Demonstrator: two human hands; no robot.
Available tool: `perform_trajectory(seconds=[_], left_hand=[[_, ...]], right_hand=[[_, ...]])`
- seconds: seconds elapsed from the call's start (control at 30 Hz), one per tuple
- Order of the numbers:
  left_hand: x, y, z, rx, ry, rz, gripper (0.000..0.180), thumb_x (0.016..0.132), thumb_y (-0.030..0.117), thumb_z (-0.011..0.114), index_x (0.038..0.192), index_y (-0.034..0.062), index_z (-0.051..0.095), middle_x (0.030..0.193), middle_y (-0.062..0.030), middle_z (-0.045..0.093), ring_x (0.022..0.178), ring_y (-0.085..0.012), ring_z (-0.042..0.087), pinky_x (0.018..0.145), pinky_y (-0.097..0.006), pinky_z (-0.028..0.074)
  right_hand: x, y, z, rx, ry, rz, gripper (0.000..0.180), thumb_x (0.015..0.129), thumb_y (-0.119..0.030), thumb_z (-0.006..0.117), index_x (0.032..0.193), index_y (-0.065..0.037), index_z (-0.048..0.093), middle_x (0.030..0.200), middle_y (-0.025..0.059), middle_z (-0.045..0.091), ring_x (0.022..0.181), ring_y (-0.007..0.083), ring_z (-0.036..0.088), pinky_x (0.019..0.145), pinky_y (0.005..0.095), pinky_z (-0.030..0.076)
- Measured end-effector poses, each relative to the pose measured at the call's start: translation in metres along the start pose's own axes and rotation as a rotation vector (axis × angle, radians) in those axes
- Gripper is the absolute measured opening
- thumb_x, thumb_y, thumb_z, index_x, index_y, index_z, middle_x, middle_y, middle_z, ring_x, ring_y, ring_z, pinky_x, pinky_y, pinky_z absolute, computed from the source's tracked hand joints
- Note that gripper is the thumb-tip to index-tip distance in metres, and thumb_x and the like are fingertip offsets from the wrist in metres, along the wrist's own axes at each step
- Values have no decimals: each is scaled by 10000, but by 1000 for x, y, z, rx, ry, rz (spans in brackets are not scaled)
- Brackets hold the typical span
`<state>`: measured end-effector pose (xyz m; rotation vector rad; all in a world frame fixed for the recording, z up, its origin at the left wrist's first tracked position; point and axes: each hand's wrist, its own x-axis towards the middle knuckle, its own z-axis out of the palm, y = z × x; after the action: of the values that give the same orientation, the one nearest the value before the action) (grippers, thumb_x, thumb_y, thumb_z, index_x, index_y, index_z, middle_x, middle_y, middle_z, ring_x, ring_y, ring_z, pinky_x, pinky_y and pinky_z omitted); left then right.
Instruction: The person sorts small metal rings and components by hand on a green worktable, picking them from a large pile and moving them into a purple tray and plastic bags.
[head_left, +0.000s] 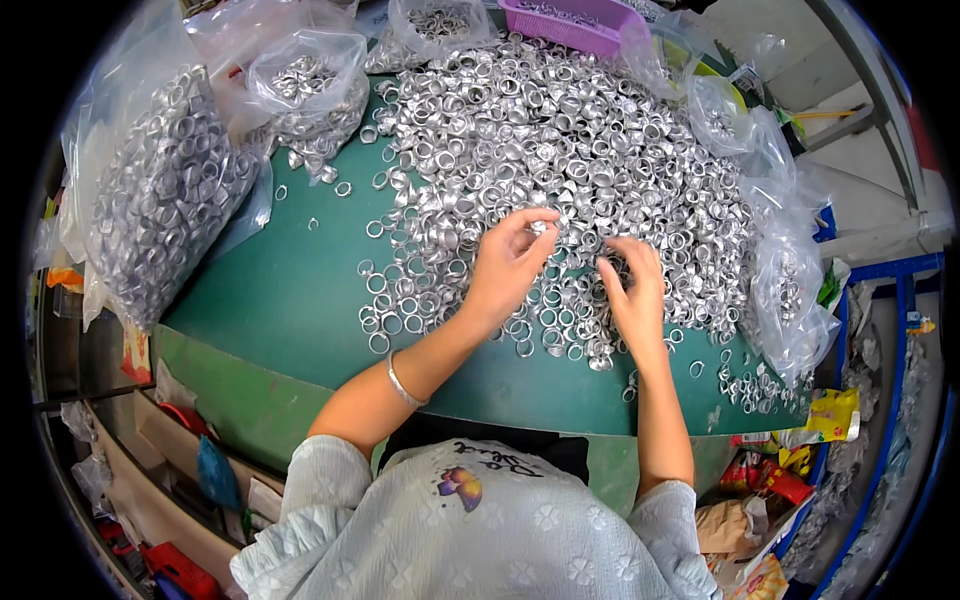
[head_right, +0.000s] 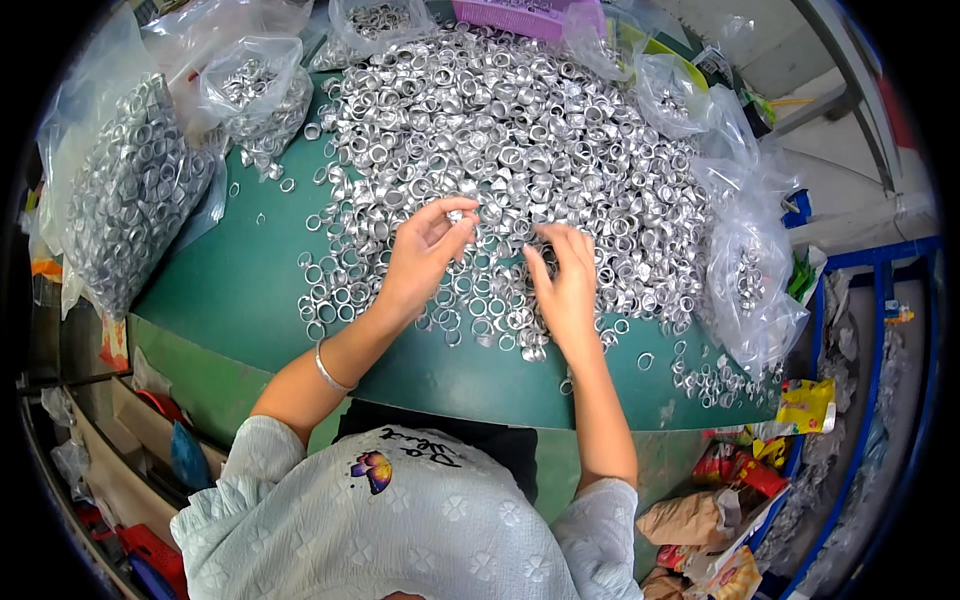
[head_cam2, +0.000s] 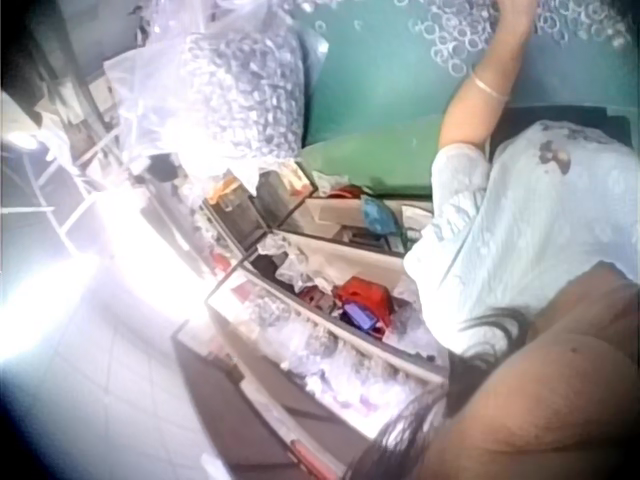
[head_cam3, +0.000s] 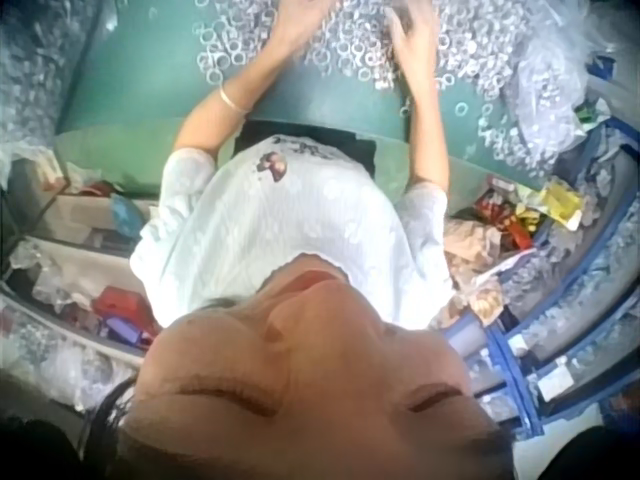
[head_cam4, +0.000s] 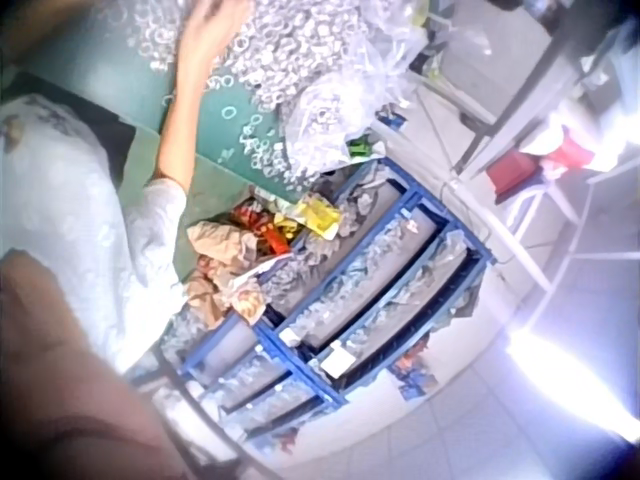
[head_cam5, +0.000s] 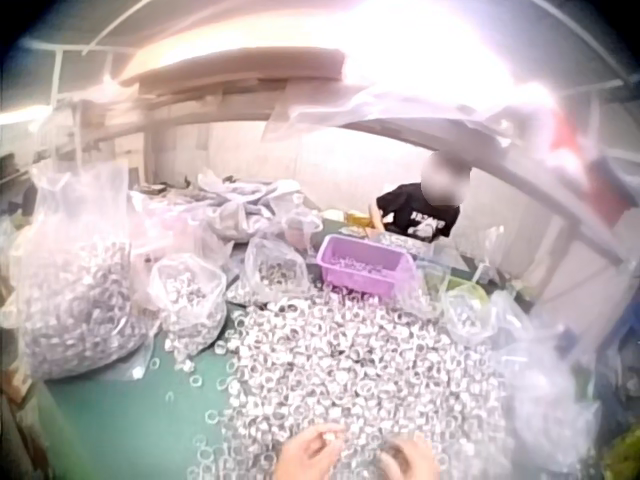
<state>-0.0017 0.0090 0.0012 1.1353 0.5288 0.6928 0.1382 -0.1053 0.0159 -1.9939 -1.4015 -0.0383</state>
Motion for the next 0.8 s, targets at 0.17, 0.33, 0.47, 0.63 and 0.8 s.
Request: perform_trajectory(seconds=[0.17,0.33,0.47,0.63,0.8], left_hand=[[3,-1,-1,59,-9,15,230,855,54,555,1079,2,549,832,-1,587,741,-26,510,618,-151,388],[3,-3,-4,66,16,39,230,851,37,548,1079,1,550,961,-32,579,842,-43,516,682,-170,409],[3,-1,-6,35,29,38,230,848,31,545,1077,7,551,974,-27,577,842,-41,515,678,-177,409],[4,0,-4,29,18,43,223,846,27,542,1068,17,559,947,-13,575,760,-23,489,622,-168,394],[5,-1,-6,43,11,19,227,839,21,549,1066,8,558,934,-9,572,739,-20,482,611,-162,390]], right_hand=[[14,6,27,-257,32,-75,167,724,-128,669,840,-38,589,857,93,543,837,270,489,718,362,364],[3,15,10,-135,-52,-32,70,723,-45,635,778,-45,592,748,73,573,717,246,522,680,345,374],[6,7,-4,-136,-54,-26,105,718,-53,648,806,-40,593,786,87,563,765,268,512,697,347,390],[13,-11,23,-310,-148,-44,152,719,-152,672,780,-27,610,818,100,558,805,274,502,709,364,375],[24,-12,37,-524,-215,-80,134,699,-156,643,726,-26,659,792,86,572,836,241,510,727,365,363]])
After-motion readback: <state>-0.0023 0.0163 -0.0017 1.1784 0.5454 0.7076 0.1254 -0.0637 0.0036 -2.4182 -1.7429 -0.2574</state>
